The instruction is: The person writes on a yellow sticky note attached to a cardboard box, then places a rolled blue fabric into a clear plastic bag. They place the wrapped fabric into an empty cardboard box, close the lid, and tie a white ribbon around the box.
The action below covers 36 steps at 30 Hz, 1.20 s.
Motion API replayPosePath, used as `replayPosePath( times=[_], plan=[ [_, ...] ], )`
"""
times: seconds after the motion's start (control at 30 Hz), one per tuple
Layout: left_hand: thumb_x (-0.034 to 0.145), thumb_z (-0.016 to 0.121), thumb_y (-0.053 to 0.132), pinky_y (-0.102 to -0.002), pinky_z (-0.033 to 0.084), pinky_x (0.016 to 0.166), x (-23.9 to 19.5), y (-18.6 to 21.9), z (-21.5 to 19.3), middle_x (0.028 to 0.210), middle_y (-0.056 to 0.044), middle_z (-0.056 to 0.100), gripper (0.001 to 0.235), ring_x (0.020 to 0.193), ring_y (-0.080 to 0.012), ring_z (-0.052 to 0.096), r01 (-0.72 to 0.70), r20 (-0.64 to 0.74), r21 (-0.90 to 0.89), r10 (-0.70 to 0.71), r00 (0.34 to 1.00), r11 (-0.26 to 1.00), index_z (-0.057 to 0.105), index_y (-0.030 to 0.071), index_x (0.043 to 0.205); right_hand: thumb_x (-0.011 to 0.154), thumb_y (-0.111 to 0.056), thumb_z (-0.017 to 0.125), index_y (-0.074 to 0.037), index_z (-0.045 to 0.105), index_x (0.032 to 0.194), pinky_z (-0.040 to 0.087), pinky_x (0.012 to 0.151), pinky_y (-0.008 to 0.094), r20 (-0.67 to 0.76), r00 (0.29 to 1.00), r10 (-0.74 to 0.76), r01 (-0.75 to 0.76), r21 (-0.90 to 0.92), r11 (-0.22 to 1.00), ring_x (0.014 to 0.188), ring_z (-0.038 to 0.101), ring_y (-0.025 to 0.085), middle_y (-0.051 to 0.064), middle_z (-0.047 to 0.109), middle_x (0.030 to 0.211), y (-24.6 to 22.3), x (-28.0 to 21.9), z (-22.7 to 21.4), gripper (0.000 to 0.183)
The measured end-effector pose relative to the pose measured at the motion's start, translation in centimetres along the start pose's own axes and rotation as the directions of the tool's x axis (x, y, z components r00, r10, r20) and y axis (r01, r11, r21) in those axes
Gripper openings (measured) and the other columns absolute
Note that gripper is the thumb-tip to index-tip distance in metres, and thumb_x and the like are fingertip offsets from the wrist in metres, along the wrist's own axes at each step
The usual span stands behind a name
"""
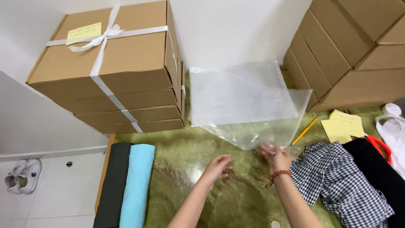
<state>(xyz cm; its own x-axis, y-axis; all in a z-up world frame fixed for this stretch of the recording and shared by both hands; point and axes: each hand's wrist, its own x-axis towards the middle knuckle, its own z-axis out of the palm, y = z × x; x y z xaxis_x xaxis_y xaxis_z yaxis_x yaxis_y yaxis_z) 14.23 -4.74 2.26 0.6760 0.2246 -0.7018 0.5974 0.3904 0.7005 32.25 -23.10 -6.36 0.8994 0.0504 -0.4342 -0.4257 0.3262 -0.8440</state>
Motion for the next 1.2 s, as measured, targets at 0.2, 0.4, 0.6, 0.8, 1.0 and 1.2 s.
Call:
replayPosePath(
  times=[0.2,0.4,0.6,0.8,1.0,1.2],
  plan=[
    [0.106,0.064,0.046,-0.019,0.058,0.064,1.8,-3.7,0.9,0.122,-0.008,0.074,0.051,0.1,-0.0162,0.076,-0.168,0.019,0.028,0.167,0.986,0.985,0.066,0.006,0.137,0.093,-0.031,0.086,0.001,0.075,0.086,0.065,0.056,0.038,0.119,0.979,0.163,-0.09,-0.462,0.882,0.071,0.076,0.028,0.019,0.076,0.085,4.6,-5.6,0.4,0.036],
    [0.102,0.075,0.041,-0.025,0.06,0.049,6.9,-9.2,-0.6,0.088,-0.007,0.078,0.034,0.076,-0.0156,0.078,-0.237,-0.053,0.115,0.244,0.968,0.965,0.078,0.008,0.103,0.095,-0.032,0.084,0.006,0.077,0.086,0.063,0.049,0.033,0.248,0.948,0.197,-0.04,-0.524,0.851,0.06,0.072,0.025,0.021,0.075,0.074,6.3,-8.2,1.1,0.04],
    [0.1,0.066,0.033,-0.025,0.053,0.05,6.0,-9.1,-2.1,0.07,-0.002,0.063,0.028,0.066,-0.0139,0.069,-0.213,-0.124,0.059,0.219,0.968,0.975,0.074,0.008,0.09,0.106,-0.033,0.068,0.002,0.072,0.094,0.062,0.053,0.03,0.301,0.931,0.209,-0.05,-0.461,0.886,0.064,0.072,0.022,0.017,0.074,0.08,5.3,-9.1,1.5,0.038],
    [0.1,0.066,0.032,-0.022,0.044,0.053,2.6,-6.9,-3.3,0.069,0.002,0.048,0.027,0.065,-0.0111,0.059,-0.205,-0.172,-0.106,0.185,0.968,0.973,0.064,0.009,0.087,0.109,-0.034,0.063,0.001,0.069,0.1,0.062,0.055,0.032,0.196,0.972,0.131,-0.037,-0.422,0.906,0.065,0.072,0.021,0.014,0.074,0.081,3.4,-4.1,0.5,0.038],
    [0.101,0.068,0.033,-0.02,0.04,0.053,1.9,-6.8,-5.0,0.067,0.005,0.043,0.028,0.062,-0.0093,0.056,-0.188,-0.193,-0.275,0.137,0.971,0.943,0.059,0.011,0.086,0.109,-0.031,0.06,-0.005,0.073,0.104,0.063,0.059,0.035,0.04,0.992,0.119,-0.085,-0.482,0.872,0.068,0.075,0.021,0.01,0.076,0.084,0.6,3.2,-2.5,0.029],
    [0.102,0.069,0.036,-0.019,0.041,0.054,2.8,-7.6,-5.7,0.067,0.007,0.044,0.03,0.062,-0.0072,0.057,-0.199,-0.217,-0.288,0.139,0.966,0.937,0.059,0.012,0.087,0.104,-0.027,0.059,-0.004,0.074,0.1,0.065,0.063,0.04,-0.043,0.995,0.091,-0.1,-0.534,0.839,0.072,0.077,0.025,0.013,0.076,0.083,1.1,8.9,-6.7,0.028]
  ],
)
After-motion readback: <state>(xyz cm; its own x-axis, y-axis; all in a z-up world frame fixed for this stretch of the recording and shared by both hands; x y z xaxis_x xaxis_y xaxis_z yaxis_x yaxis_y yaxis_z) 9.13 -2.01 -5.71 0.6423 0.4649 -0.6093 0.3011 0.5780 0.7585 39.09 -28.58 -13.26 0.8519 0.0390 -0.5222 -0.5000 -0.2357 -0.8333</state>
